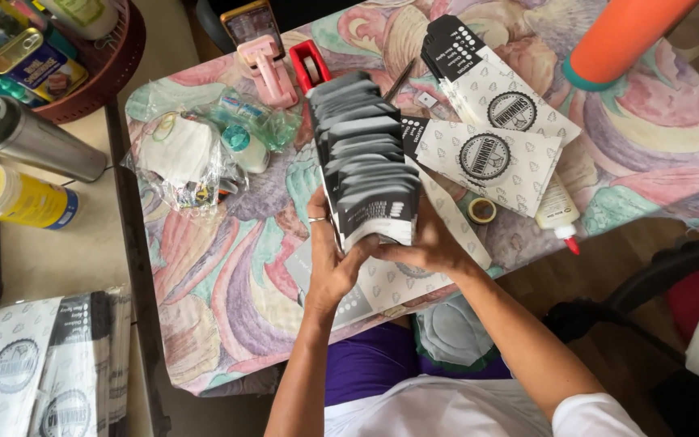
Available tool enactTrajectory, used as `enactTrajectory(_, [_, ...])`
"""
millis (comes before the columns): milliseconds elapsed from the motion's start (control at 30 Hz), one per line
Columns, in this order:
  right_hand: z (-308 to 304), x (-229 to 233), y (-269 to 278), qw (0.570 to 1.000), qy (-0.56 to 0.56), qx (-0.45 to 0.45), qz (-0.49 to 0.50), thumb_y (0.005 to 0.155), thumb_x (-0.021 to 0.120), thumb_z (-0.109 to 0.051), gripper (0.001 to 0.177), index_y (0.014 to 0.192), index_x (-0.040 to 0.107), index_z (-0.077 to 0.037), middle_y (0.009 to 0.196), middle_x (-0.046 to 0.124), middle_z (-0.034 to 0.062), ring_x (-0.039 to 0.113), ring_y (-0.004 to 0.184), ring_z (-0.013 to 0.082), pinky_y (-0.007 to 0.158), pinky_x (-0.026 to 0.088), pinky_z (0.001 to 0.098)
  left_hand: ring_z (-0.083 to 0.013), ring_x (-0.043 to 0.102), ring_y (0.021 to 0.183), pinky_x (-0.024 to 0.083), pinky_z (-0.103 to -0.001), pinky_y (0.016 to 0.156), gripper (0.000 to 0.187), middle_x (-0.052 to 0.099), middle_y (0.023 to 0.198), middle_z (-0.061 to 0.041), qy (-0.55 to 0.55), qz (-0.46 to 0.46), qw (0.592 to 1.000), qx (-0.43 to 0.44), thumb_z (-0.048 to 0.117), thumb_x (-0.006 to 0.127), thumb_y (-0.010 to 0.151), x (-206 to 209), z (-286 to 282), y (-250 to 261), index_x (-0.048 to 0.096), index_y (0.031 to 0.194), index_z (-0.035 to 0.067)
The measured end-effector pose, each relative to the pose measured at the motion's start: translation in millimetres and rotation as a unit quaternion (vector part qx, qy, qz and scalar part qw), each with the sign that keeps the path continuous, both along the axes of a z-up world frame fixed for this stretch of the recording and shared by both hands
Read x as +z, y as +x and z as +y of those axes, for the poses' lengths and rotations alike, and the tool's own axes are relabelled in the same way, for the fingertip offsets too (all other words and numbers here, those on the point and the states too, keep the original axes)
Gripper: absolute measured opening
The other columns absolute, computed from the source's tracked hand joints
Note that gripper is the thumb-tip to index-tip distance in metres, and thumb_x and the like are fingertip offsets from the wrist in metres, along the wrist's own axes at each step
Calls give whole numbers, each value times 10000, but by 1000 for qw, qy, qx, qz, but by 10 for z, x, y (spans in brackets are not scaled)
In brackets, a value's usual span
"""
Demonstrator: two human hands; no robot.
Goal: Applying labels to paper packaging sleeves using glue and folding them into their final shape.
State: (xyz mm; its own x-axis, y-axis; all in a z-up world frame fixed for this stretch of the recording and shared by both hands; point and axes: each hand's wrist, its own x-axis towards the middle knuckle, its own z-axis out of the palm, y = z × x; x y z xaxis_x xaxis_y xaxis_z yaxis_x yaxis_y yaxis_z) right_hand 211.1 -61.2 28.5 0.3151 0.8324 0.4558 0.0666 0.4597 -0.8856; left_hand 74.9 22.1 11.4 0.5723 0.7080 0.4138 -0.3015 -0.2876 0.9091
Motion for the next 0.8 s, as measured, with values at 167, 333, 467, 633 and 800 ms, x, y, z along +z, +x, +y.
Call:
enactTrajectory(167, [-92,-187,135,997,-63,0,31,813,848,-49,536,1229,512,-39,1001,603,33,578,966,142,921,486,355,-227,532,1141,388,-441,1090,532,557,1177,-111,-12,9,1000,20,55,712,891,-198,59,14,449,1351,13])
enactTrajectory(333, [-272,84,254,993,-61,-49,-87,819,863,-110,330,1072,689,10,878,683,98,687,843,182,809,566,365,-170,649,976,541,-377,899,471,680,1078,-90,-150,-51,987,14,-27,723,859,189,2,-23,518,1275,51])
enactTrajectory(467, [-433,550,297,985,-105,-59,-124,843,820,-72,179,983,739,4,694,663,74,650,650,117,602,563,264,-265,735,888,605,-426,821,520,719,1017,-181,-236,-94,967,-30,-97,705,828,230,-55,99,495,1293,1])
enactTrajectory(633, [-627,639,530,982,-187,-7,-26,799,815,-43,154,901,743,48,628,638,101,570,571,128,483,513,253,-222,704,796,586,-369,746,436,707,907,-160,-241,-70,967,-47,-104,751,803,39,-137,142,549,1178,-12])
enactTrajectory(800, [-763,351,680,979,-202,3,-2,793,831,-45,182,900,739,70,632,642,125,575,550,140,479,506,252,-184,675,713,570,-318,679,363,696,809,-141,-246,-50,967,-43,-110,792,780,-168,-230,39,598,1074,-23])
